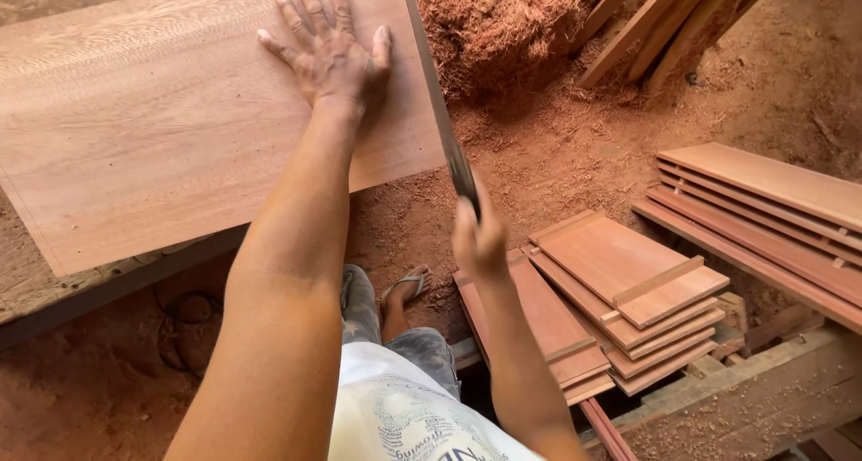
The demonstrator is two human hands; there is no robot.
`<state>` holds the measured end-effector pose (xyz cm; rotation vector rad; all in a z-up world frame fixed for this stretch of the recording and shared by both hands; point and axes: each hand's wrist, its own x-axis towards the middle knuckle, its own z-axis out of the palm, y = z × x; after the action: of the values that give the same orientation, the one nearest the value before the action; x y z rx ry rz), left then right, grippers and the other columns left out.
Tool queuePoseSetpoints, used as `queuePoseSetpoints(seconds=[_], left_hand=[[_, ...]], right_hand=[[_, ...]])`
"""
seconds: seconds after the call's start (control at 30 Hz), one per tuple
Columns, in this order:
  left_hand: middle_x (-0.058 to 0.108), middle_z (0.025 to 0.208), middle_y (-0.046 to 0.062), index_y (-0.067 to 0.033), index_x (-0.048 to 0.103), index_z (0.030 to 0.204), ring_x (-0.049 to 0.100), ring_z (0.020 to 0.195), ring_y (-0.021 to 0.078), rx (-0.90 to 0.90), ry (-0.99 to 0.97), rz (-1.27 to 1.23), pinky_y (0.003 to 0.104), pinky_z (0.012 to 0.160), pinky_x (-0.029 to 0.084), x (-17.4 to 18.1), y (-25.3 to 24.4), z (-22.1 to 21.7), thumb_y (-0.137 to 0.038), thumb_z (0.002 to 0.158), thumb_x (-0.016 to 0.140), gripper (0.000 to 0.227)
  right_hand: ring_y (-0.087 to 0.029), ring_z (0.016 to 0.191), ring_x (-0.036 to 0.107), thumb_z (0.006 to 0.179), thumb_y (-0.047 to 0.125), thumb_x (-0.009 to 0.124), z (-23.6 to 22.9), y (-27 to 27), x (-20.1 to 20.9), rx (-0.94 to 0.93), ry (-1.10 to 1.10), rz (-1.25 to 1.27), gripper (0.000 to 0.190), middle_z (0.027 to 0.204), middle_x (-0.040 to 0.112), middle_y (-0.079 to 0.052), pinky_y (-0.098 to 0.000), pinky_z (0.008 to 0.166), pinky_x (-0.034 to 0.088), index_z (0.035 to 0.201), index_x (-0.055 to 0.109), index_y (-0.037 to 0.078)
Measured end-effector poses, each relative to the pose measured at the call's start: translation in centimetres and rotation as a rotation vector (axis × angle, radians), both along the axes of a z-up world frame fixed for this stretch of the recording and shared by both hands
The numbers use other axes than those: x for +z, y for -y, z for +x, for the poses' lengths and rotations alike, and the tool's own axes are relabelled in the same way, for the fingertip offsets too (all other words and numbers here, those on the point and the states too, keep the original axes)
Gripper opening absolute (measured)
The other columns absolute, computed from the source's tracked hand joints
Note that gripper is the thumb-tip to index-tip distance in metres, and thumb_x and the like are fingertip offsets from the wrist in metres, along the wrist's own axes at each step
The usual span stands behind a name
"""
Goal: The person picks up a wooden plank from a stack and places it on a workbench. They then use a hand saw to cut the plank along a marked line, holding the wood steady with one hand while sawing with the other. The person repeats this process with another plank.
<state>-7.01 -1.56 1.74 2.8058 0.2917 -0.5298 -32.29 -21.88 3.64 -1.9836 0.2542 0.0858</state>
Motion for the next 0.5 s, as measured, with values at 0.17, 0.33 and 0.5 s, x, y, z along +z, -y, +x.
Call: queuePoseSetpoints(seconds=[0.17, 0.33, 0.5], left_hand=[[-0.003, 0.175, 0.015, -0.0301, 0.007, 0.169, -0.005, 0.160, 0.0420, -0.001, 0.032, 0.017, 0.078, 0.120, -0.005, -0.9, -0.2, 0.3, -0.073, 0.101, 0.028, 0.084], [-0.004, 0.175, 0.014, -0.0312, 0.007, 0.169, -0.005, 0.161, 0.0412, 0.004, 0.015, 0.013, 0.079, 0.120, -0.005, 0.3, -0.3, 0.1, -0.073, 0.100, 0.028, 0.084], [-0.004, 0.175, 0.013, -0.0305, 0.006, 0.170, -0.005, 0.161, 0.0407, -0.003, 0.000, 0.009, 0.079, 0.120, -0.005, 0.7, 0.0, -0.1, -0.071, 0.101, 0.029, 0.083]], right_hand=[[-0.005, 0.050, 0.054, 0.111, 0.019, 0.040, 8.3, -1.4, -1.5, 0.084, 0.245, -0.112, 0.047, 0.070, 0.058, 0.000, -0.0252, 0.045, 0.048, 0.149, 0.046, -0.006], [-0.005, 0.047, 0.049, 0.108, 0.018, 0.039, 4.3, -1.6, 1.7, 0.073, 0.147, -0.078, 0.047, 0.066, 0.054, 0.001, -0.0249, 0.040, 0.044, 0.148, 0.047, -0.004], [-0.005, 0.065, 0.050, 0.105, 0.012, 0.047, -11.2, 1.9, 2.7, -0.031, 0.051, -0.072, 0.046, 0.078, 0.055, 0.001, -0.0232, 0.053, 0.043, 0.148, 0.049, -0.005]])
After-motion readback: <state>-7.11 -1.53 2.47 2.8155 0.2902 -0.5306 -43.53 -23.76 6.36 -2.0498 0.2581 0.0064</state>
